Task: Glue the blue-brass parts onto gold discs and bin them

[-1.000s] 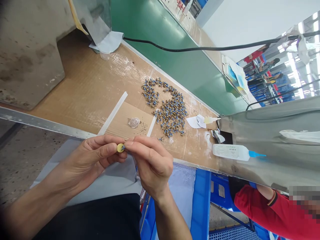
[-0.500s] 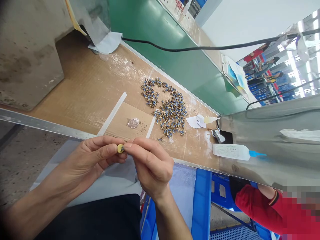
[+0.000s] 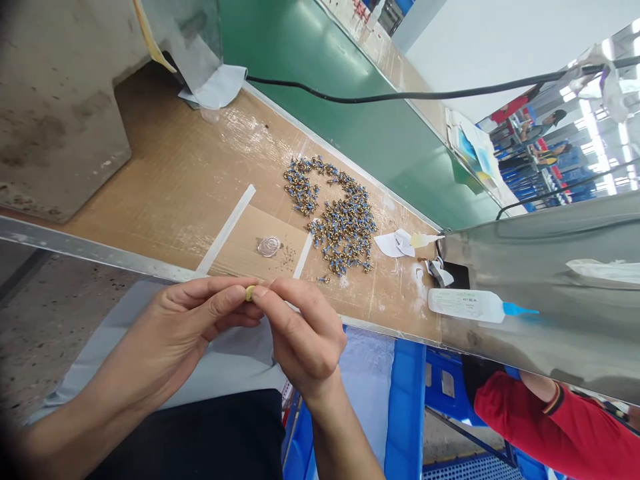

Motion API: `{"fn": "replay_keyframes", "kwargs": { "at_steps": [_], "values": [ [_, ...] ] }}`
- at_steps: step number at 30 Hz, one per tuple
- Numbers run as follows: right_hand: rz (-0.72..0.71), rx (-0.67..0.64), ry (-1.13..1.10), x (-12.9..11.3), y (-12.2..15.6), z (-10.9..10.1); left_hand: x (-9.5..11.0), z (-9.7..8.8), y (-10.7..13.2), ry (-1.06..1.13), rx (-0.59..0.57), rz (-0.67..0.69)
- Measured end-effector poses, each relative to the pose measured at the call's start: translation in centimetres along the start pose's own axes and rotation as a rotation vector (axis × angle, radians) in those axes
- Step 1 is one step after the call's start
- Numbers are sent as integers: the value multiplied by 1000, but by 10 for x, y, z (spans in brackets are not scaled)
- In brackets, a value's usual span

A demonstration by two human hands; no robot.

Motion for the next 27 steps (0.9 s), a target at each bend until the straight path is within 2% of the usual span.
{"fn": "replay_keyframes", "kwargs": {
  "at_steps": [6,11,19,27],
  "values": [
    [-45,57,122,-3,13,5,1,0,7,-238,71,96],
    [-73,113,169,-9,21,10,6,8,11,-284,95,142],
    [-47,140,176,-13,30,13,-3,2,12,-367,195,189],
    [-53,138,129,-16,35,16,-2,9,11,-431,217,266]
  ]
}}
Point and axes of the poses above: each hand's wrist, its own y-axis away from the middle knuckle, its own z-axis out of the palm, x = y × z, the point moved 1 cm from there along -y, towards the middle knuckle, and after that the axes turned 8 degrees about -z, right-handed, at the moved point
